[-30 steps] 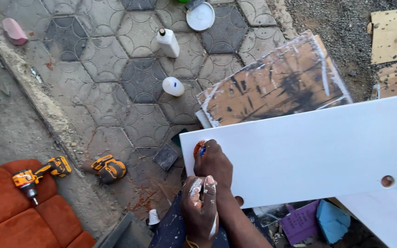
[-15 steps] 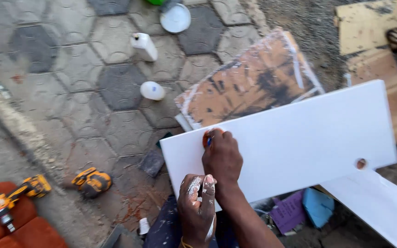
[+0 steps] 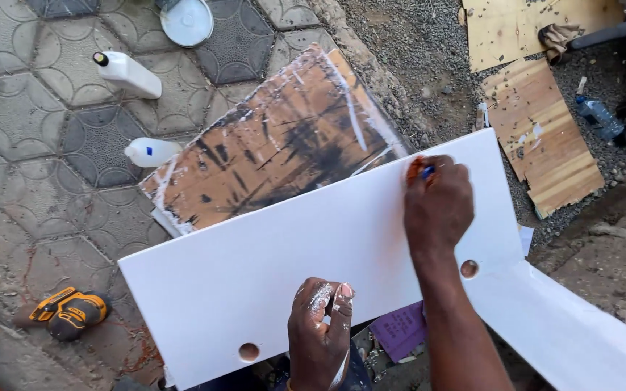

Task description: The person paints a white rectangular board with a round sponge brush, applying white paint to the surface and edges. They dip the brush into a paint bucket and continue painting, occasionally moving the board and handling other similar boards nearby.

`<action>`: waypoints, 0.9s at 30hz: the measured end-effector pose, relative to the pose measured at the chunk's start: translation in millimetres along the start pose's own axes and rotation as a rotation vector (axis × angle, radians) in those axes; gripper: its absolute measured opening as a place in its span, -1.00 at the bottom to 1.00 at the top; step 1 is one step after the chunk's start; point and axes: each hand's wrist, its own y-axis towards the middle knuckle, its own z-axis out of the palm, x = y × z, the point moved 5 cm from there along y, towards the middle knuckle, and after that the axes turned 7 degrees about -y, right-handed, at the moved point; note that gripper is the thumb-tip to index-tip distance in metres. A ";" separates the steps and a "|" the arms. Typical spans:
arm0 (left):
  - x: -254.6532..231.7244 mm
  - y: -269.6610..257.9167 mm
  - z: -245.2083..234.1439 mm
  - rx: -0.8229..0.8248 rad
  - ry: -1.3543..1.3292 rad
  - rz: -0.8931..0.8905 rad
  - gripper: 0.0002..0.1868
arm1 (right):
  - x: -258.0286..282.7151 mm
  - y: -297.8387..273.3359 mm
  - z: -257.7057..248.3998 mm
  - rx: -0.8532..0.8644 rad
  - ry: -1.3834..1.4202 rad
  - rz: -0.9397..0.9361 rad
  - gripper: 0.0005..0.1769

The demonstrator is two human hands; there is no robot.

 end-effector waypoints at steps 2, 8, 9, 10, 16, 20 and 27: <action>-0.8 -0.7 15.3 0.008 0.003 -0.026 -0.71 | -24.8 23.5 -1.4 0.003 -0.008 0.028 -0.82; -1.0 -4.2 47.9 0.005 -0.006 -0.092 -0.69 | -103.2 94.7 -1.0 -0.014 0.027 0.136 -0.91; -2.6 -5.7 51.5 0.002 -0.022 -0.108 -0.69 | -119.2 107.4 0.1 0.014 0.032 0.177 -0.91; -2.3 -8.1 55.1 0.003 -0.024 -0.105 -0.69 | -129.2 115.3 -6.7 0.010 0.031 0.178 -0.91; -5.6 -16.1 86.2 0.137 -0.016 -0.008 -0.68 | -148.0 135.9 -8.8 0.222 0.614 0.162 -0.85; 4.5 -35.1 111.3 0.382 0.011 -0.241 -0.65 | -198.2 117.1 26.4 0.533 0.723 0.514 -0.77; 20.2 -68.0 111.8 0.423 0.032 -0.351 -0.70 | -295.9 3.3 11.5 0.763 0.561 0.573 -0.72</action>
